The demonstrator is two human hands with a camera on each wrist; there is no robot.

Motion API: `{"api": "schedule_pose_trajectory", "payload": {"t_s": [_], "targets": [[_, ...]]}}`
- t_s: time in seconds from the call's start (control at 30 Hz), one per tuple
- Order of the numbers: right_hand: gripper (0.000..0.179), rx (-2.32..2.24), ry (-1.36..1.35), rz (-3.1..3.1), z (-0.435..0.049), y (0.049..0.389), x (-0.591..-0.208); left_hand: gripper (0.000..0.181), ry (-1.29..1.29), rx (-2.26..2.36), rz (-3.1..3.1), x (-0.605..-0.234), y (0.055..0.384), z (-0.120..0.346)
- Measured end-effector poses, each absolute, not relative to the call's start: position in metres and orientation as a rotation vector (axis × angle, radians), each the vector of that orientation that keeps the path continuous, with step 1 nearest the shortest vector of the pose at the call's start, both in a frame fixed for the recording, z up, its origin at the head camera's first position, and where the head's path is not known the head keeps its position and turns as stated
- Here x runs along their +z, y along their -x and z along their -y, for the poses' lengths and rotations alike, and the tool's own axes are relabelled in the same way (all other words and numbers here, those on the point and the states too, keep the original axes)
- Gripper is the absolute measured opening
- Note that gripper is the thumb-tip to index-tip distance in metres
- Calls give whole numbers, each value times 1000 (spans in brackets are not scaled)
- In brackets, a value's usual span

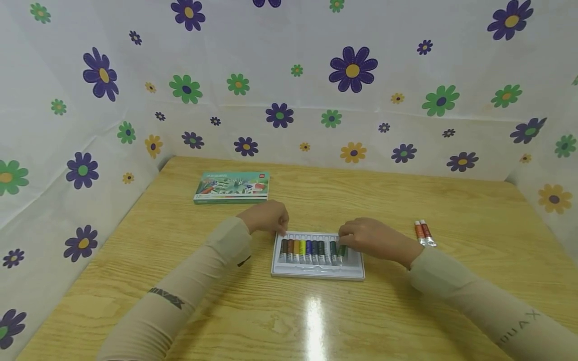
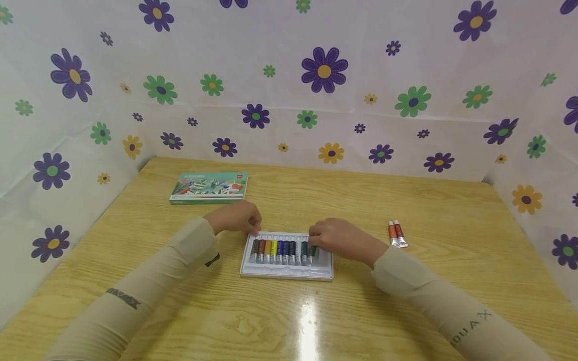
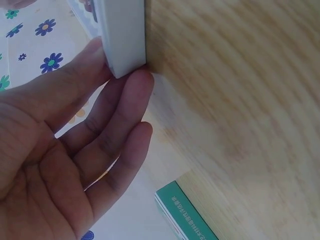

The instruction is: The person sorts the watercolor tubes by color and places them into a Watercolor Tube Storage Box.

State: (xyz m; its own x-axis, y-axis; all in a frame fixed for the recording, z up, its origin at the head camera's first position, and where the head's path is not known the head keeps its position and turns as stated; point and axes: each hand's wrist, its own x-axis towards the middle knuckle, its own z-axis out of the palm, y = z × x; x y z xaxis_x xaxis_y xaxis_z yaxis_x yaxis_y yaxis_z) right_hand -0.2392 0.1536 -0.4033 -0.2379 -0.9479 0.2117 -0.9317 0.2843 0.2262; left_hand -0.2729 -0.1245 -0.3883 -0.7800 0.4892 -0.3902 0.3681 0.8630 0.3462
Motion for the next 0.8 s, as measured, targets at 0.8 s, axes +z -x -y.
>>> {"api": "schedule_pose_trajectory", "payload": {"t_s": [0.8], "targets": [[16, -50, -1766, 2269, -147, 242, -404, 12, -600, 323, -2566, -388, 273, 122]]}}
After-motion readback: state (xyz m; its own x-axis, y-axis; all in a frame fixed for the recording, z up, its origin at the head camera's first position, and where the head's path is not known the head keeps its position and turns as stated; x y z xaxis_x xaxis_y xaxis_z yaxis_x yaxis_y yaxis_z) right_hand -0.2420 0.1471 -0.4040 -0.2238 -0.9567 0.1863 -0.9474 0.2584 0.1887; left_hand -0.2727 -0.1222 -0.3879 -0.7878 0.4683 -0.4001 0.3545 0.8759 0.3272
